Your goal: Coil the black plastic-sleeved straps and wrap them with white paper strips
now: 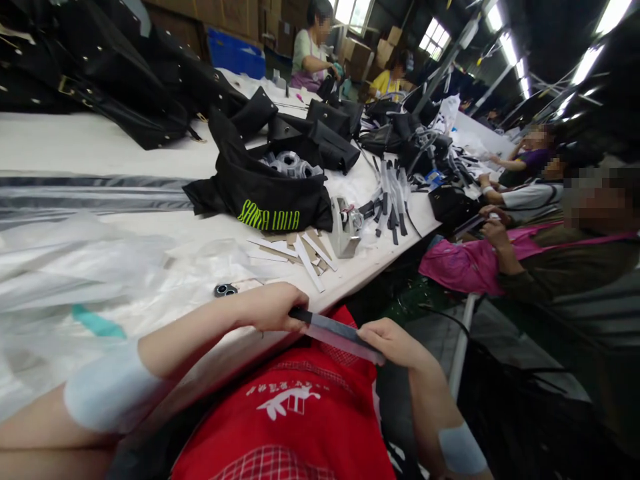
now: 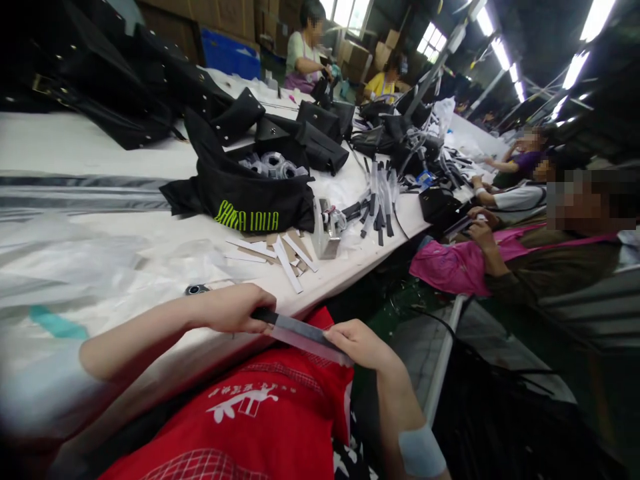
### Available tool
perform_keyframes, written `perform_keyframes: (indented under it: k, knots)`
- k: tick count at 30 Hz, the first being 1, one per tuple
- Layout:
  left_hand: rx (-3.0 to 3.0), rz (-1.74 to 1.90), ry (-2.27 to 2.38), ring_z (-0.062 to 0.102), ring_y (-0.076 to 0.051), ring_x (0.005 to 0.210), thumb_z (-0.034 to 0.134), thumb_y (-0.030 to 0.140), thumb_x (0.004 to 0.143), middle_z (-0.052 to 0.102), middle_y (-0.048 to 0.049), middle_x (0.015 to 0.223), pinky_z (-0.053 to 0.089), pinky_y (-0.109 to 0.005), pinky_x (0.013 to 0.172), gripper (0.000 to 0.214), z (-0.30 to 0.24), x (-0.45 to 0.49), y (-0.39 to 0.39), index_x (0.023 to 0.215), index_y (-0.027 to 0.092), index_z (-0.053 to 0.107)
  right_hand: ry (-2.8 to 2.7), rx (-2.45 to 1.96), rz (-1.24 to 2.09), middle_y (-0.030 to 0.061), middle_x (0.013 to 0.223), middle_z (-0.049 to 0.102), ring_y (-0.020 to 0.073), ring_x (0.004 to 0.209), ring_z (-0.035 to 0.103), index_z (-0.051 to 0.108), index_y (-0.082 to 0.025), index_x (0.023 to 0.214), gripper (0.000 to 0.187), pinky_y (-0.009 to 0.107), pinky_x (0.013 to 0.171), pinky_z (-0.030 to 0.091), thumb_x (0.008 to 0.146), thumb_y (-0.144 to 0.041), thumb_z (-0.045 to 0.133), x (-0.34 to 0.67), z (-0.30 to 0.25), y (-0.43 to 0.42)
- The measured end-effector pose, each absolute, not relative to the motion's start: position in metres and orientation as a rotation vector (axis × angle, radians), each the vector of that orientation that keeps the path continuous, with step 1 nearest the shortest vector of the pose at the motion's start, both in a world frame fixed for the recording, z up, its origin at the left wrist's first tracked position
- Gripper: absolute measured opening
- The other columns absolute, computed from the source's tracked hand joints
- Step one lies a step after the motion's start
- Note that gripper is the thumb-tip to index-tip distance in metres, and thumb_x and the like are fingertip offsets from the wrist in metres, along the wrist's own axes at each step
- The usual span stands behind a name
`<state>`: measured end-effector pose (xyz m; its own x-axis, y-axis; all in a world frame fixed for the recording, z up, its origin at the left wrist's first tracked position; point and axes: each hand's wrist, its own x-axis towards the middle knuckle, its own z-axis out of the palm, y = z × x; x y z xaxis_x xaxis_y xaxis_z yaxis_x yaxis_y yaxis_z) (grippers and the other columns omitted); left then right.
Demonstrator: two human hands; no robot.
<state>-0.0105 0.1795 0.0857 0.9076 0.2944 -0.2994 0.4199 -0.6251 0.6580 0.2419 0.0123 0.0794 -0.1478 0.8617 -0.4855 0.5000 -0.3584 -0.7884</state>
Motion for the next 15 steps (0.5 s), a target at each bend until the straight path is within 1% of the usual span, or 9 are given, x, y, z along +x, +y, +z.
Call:
perform_keyframes:
  k: [2,3,7,11,15]
  knots:
    - [2.055,-0.258,0.506,0.049,-0.012,0.05,0.059,0.053,0.076,0.057,0.0025,0.06,0.036,-0.022,0.046,0.034,0.081,-0.017,0.186,0.081,0.02,0.063,-1.547,-1.833,1.51,-0.002,0.05,0.05,0.0108,0.044,0.044,0.059,-0.017,0.065,0.05,0.022,0.043,0.03,0.09,-0.057,0.042,0.244,0.077,0.01]
    - [1.94,-0.291,0.511,0.047,-0.011,0.048,0.057,0.055,0.077,0.054,0.0037,0.057,0.036,-0.021,0.045,0.036,0.077,-0.02,0.189,0.081,0.02,0.061,-1.559,-1.836,1.518,-0.0017,0.05,0.05,0.0108,0.044,0.044,0.06,-0.016,0.065,0.051,0.022,0.044,0.029,0.09,-0.057,0.041,0.246,0.075,0.009]
    - [1.761,-0.349,0.564,0.042,-0.01,0.043,0.061,0.054,0.074,0.047,0.0066,0.051,0.037,-0.019,0.041,0.034,0.061,-0.025,0.191,0.075,0.02,0.055,-1.63,-1.801,1.445,-0.0018,0.054,0.05,0.0108,0.052,0.04,0.062,-0.015,0.064,0.051,0.022,0.051,0.03,0.087,-0.058,0.046,0.247,0.067,0.011]
    - [1.725,-0.347,0.495,0.04,-0.008,0.04,0.059,0.055,0.076,0.047,0.0068,0.051,0.033,-0.019,0.039,0.036,0.052,-0.019,0.184,0.074,0.02,0.053,-1.694,-1.813,1.28,-0.0027,0.053,0.045,0.0104,0.054,0.037,0.058,-0.015,0.058,0.051,0.023,0.053,0.029,0.089,-0.054,0.045,0.239,0.059,0.02]
    - [1.643,-0.337,0.454,0.038,-0.007,0.038,0.058,0.061,0.077,0.05,0.0064,0.052,0.028,-0.019,0.037,0.041,0.049,-0.014,0.18,0.074,0.02,0.053,-1.7,-1.822,1.15,-0.0036,0.055,0.042,0.0096,0.054,0.036,0.053,-0.016,0.057,0.046,0.023,0.053,0.028,0.091,-0.046,0.045,0.233,0.057,0.026]
